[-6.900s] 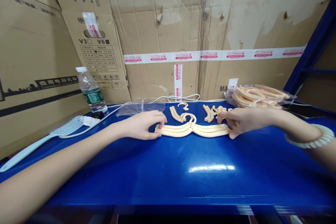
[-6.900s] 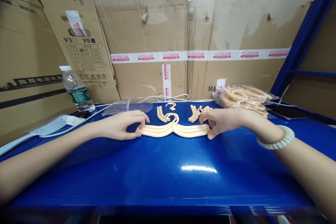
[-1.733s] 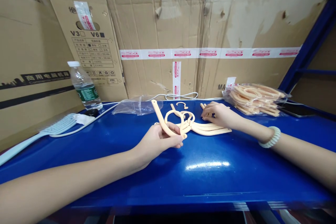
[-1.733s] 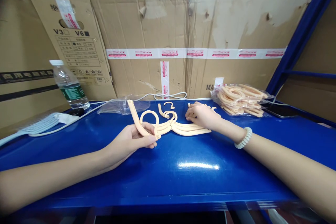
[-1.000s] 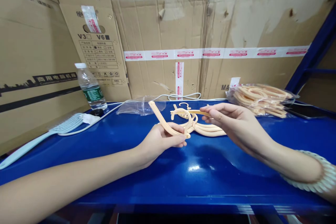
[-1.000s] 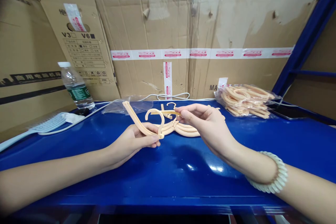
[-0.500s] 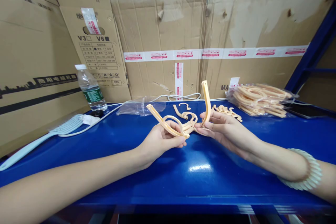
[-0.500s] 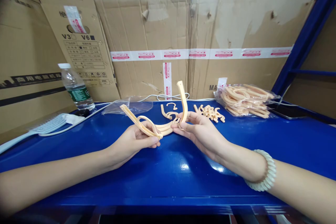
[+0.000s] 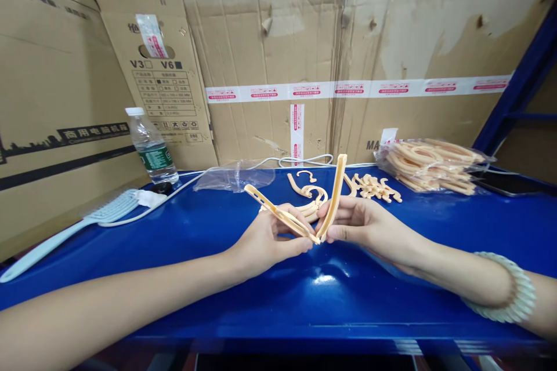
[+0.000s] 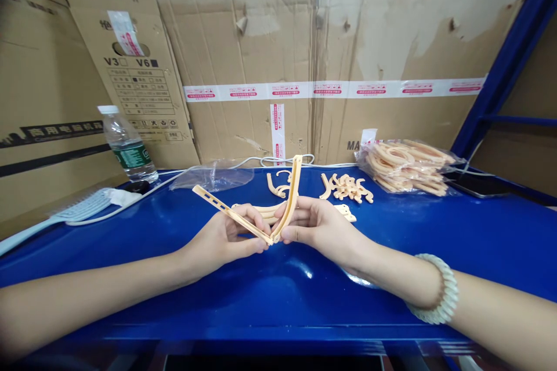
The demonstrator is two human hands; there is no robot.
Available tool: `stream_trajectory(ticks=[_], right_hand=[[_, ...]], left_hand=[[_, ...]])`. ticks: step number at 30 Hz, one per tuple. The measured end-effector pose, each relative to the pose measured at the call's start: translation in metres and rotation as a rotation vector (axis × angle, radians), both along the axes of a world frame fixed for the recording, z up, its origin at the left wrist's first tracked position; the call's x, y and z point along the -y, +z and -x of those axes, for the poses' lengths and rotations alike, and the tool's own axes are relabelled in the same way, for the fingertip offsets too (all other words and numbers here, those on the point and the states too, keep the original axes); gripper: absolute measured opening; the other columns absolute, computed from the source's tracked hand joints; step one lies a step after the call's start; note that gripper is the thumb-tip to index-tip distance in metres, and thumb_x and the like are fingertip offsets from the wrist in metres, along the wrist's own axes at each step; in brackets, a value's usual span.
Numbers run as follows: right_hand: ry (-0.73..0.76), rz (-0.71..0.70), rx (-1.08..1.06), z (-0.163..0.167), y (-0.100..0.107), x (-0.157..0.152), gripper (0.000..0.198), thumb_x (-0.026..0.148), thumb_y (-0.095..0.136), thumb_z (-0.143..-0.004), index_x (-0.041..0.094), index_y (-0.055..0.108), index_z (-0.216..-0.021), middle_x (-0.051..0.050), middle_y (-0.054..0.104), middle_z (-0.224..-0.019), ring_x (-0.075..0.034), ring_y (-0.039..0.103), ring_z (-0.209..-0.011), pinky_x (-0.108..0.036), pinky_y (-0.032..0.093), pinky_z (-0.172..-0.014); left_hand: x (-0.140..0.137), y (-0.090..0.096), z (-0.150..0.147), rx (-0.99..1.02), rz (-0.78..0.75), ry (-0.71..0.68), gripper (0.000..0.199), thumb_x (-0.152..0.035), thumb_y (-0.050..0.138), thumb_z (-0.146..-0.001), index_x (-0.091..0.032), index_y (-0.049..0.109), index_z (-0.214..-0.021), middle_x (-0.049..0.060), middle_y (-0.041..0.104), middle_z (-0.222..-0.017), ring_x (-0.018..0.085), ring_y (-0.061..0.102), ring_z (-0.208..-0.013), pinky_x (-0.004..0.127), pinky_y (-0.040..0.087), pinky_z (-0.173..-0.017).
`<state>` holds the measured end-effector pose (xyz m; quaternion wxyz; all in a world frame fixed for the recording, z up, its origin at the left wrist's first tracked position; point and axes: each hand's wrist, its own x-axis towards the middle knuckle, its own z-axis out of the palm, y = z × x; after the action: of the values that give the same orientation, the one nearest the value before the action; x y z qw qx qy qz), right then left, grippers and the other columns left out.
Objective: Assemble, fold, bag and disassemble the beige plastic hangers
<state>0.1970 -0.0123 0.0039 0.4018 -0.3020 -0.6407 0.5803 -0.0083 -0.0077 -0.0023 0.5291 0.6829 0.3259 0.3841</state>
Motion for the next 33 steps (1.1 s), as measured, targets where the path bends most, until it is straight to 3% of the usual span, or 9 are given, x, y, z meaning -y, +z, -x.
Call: stream_trajectory(ticks=[5, 13, 23, 27, 33], right_hand=[[-0.002, -0.056, 0.027, -0.002, 0.0, 0.0, 0.027, 0.032, 0.082, -0.071, 0.017, 0.067, -0.089, -0.003, 0.073, -0.085, -0.016, 0.068, -0.075, -0.03, 0.055, -0.077], [-0.01, -0.101, 0.062, 0.001, -0.001, 0.003, 0.027, 0.033, 0.083, -0.069, 0.018, 0.068, -0.086, -0.004, 0.073, -0.085, -0.02, 0.07, -0.08, -0.034, 0.056, -0.081], [-0.118, -0.145, 0.113, 0.004, -0.007, 0.005, 0.027, 0.035, 0.083, -0.067, 0.018, 0.068, -0.081, -0.003, 0.072, -0.078, -0.019, 0.068, -0.07, -0.032, 0.056, -0.069], [-0.112, -0.23, 0.118, -0.002, 0.003, 0.0, 0.024, 0.035, 0.081, -0.068, 0.019, 0.066, -0.078, -0.002, 0.07, -0.078, -0.019, 0.067, -0.075, -0.031, 0.056, -0.073], [-0.137, -0.371, 0.29, -0.045, 0.034, -0.025, 0.024, 0.036, 0.083, -0.067, 0.019, 0.07, -0.078, -0.002, 0.068, -0.071, -0.017, 0.064, -0.062, -0.028, 0.053, -0.058]], left_hand=[[0.0, 0.0, -0.001, -0.016, -0.033, 0.018, 0.019, -0.014, 0.076, -0.068, -0.017, 0.061, -0.079, 0.003, 0.073, -0.085, 0.019, 0.07, -0.084, 0.033, 0.054, -0.082], [0.001, -0.002, 0.001, -0.071, -0.004, 0.058, 0.018, -0.017, 0.078, -0.065, -0.015, 0.064, -0.076, 0.006, 0.074, -0.085, 0.023, 0.07, -0.084, 0.035, 0.054, -0.08], [0.001, 0.0, -0.002, -0.01, 0.022, 0.041, 0.019, -0.016, 0.078, -0.063, -0.016, 0.06, -0.068, 0.0, 0.069, -0.072, 0.015, 0.065, -0.066, 0.027, 0.051, -0.065], [0.0, 0.004, -0.001, -0.015, 0.059, 0.088, 0.023, -0.019, 0.08, -0.061, -0.015, 0.058, -0.068, 0.0, 0.065, -0.065, 0.014, 0.062, -0.062, 0.025, 0.049, -0.062], [-0.008, 0.018, 0.009, 0.127, 0.126, 0.161, 0.025, -0.02, 0.081, -0.065, -0.014, 0.059, -0.074, -0.001, 0.064, -0.063, 0.011, 0.062, -0.062, 0.021, 0.049, -0.063]])
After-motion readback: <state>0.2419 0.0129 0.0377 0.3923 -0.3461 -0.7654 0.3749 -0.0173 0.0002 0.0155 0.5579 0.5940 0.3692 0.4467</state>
